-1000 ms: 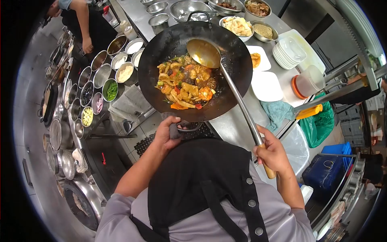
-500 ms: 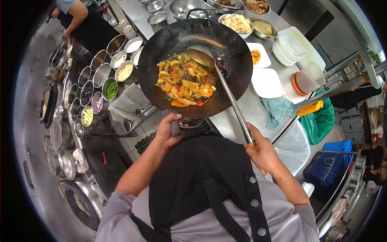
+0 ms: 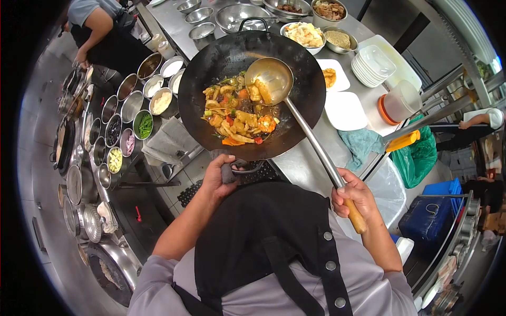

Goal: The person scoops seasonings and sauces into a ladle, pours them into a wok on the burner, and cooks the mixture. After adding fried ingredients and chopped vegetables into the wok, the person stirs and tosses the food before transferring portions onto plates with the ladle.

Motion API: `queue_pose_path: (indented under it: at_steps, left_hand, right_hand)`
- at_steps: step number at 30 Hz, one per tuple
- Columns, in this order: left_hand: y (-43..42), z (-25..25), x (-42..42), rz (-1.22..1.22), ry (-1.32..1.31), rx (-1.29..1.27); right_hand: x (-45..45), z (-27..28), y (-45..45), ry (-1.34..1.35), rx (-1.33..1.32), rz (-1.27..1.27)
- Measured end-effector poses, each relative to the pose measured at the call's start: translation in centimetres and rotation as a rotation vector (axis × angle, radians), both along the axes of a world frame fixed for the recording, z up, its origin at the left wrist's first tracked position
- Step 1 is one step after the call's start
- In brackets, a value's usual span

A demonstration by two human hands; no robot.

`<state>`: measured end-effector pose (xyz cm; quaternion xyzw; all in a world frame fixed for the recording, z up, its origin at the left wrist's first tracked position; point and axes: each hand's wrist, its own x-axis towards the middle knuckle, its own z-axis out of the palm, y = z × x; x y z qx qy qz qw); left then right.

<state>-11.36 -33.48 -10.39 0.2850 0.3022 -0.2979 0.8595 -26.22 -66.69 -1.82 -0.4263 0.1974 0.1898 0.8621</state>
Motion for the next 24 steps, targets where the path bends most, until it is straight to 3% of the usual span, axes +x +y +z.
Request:
queue_pose_path:
  at_steps: [4,8,10,18,20,24]
  left_hand:
    - [-0.1,0.1,0.0,0.011,0.000,0.018]
    - [0.1,-0.3,0.1,0.010,0.007,-0.004]
    - [-0.1,0.1,0.0,0.015,-0.002,0.031]
    - [0.3,-0.7,0.1,-0.023,0.000,0.003]
    - [0.2,-0.9,0.1,-0.009,-0.034,0.023]
    - [0.1,-0.7,0.1,0.000,-0.043,0.032]
  right_hand:
    - [-0.1,-0.5,-0.6,-0.017,0.225,-0.033]
    - [-0.3,-0.6,-0.1,-0.040,0.243,-0.044]
    - [-0.3,-0.4,0.4,-0.054,0.080,-0.026]
    - [-0.2,-0.6,1.5,-0.034,-0.054,-0.064]
    - [-0.2,-0.3,1.6,-0.045,-0.191,-0.047]
    - [-0.2,-0.7,1.2,-0.064,-0.097,-0.074]
